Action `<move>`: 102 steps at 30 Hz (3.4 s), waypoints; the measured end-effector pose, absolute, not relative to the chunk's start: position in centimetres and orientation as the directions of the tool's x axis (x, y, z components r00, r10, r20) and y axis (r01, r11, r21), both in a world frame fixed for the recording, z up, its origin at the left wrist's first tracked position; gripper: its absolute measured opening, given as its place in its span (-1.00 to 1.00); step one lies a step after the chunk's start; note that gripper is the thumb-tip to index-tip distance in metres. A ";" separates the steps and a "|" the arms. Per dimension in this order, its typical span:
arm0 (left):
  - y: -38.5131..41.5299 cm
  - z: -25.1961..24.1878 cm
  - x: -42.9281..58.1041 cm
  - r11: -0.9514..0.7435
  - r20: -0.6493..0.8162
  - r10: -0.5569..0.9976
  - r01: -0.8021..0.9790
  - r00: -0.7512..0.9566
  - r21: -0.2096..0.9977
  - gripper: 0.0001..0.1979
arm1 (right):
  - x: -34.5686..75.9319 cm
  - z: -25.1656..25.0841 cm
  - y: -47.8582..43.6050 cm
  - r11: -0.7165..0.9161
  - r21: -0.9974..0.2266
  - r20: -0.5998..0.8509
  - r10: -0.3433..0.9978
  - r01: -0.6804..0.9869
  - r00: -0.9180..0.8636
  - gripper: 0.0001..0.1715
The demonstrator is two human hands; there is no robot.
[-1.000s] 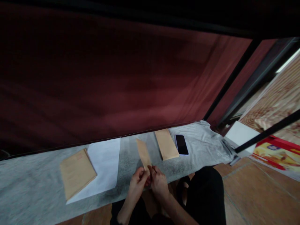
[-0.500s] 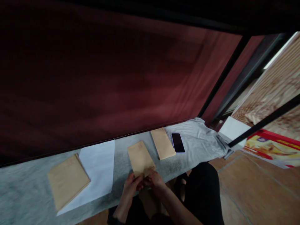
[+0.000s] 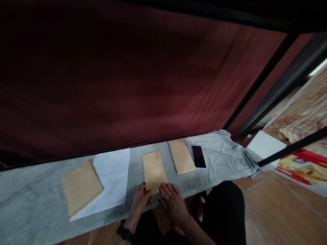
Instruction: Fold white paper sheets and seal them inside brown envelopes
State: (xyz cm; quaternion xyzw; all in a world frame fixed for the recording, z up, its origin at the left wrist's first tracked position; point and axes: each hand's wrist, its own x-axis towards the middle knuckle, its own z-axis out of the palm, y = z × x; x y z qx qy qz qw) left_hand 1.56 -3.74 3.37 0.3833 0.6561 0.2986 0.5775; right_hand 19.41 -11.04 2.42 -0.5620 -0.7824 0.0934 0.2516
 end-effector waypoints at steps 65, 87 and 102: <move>-9.0 1.5 -0.3 -0.635 0.155 0.771 0.764 0.618 0.112 -0.28 | 22.4 1.0 -10.4 0.396 -0.229 0.252 0.907 0.889 -0.338 -0.45; -9.7 -0.2 -0.3 -0.589 0.336 0.766 0.807 0.548 0.025 -0.32 | 18.9 -0.6 -12.1 0.353 -0.232 0.356 0.898 0.906 -0.258 -0.34; -10.3 0.1 1.4 -0.589 0.305 0.758 0.806 0.577 -0.060 -0.18 | 18.9 0.3 -12.1 0.309 -0.242 0.262 0.934 0.920 -0.245 -0.37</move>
